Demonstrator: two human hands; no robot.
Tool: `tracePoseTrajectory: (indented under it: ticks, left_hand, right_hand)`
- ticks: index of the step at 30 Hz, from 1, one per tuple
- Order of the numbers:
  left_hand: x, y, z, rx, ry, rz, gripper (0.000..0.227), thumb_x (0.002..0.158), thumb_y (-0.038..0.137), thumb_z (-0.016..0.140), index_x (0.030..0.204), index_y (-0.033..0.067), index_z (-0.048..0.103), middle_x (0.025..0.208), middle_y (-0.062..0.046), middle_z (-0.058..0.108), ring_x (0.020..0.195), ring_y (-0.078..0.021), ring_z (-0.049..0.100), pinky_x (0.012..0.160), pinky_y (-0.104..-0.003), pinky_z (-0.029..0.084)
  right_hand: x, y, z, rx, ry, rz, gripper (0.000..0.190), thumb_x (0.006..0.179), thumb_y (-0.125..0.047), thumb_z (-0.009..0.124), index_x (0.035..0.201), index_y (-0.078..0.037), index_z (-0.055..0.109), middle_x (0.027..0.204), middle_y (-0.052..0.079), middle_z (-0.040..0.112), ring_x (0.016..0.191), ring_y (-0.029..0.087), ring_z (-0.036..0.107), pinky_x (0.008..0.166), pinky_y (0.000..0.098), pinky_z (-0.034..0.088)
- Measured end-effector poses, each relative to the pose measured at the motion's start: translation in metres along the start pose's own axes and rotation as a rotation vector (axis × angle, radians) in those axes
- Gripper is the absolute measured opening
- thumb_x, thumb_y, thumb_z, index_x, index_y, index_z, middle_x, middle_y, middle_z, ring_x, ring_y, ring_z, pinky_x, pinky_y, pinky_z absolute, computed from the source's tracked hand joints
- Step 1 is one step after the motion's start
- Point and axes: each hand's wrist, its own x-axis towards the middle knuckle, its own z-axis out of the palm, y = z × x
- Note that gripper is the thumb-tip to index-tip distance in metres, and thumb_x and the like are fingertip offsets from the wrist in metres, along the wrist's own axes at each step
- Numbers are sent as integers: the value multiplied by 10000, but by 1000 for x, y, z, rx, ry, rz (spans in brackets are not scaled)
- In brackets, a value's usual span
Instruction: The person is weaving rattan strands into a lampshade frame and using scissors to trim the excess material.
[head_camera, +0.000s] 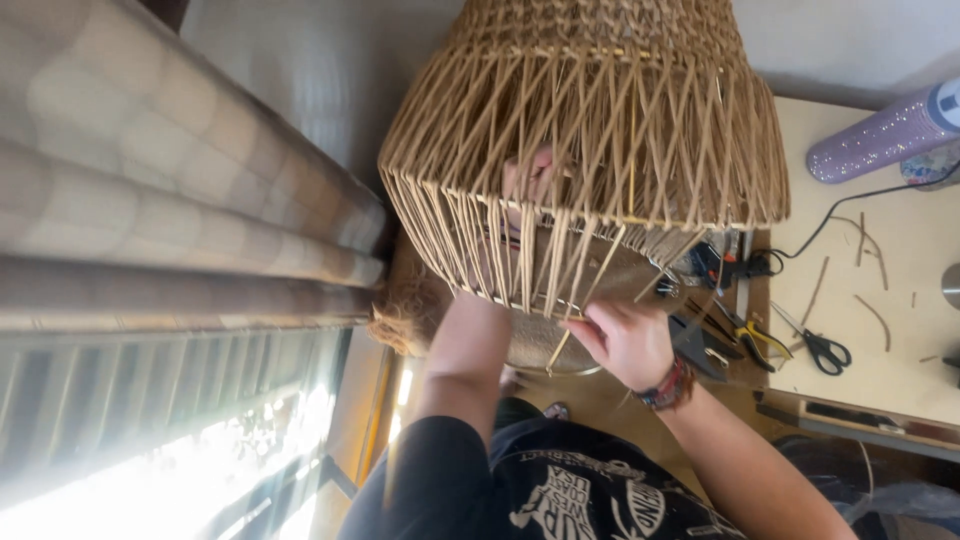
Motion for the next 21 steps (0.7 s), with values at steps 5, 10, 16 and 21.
tracePoseTrajectory:
  ticks: [5,10,16,21]
  left_hand:
    - [-13,-88,69,-340,375,238,294,1017,292,618,916,40,728,957,-143,710,925,-291,647,914,-394,488]
    - [16,26,81,-897,165,-13,301,974,74,655,1266,137,694,1086,-8,672,935,-109,595,848,-241,481]
    - [50,104,82,147,262,-65,380,844,475,705,718,117,685,603,34,611,474,-113,490,500,-278,389]
    - [35,113,78,-408,106,-343,819,950,775,150,966,129,653,783,16,604,659,-104,555,626,-260,434]
  right_hand:
    - [-10,-9,-5,2,-86,79,388,931,-476,667,703,-179,565,581,-30,527,569,195,647,532,311,508]
    - [3,-23,-31,-61,-326,198,364,904,-410,704,710,-116,611,696,-3,631,561,143,581,537,273,510]
    - [55,-42,-104,-7,0,212,121,881,-188,763,907,-76,724,755,34,712,468,88,527,418,210,414]
    - [121,-46,-138,13,172,213,106,906,42,795,973,23,716,849,99,664,561,132,499,489,245,371]
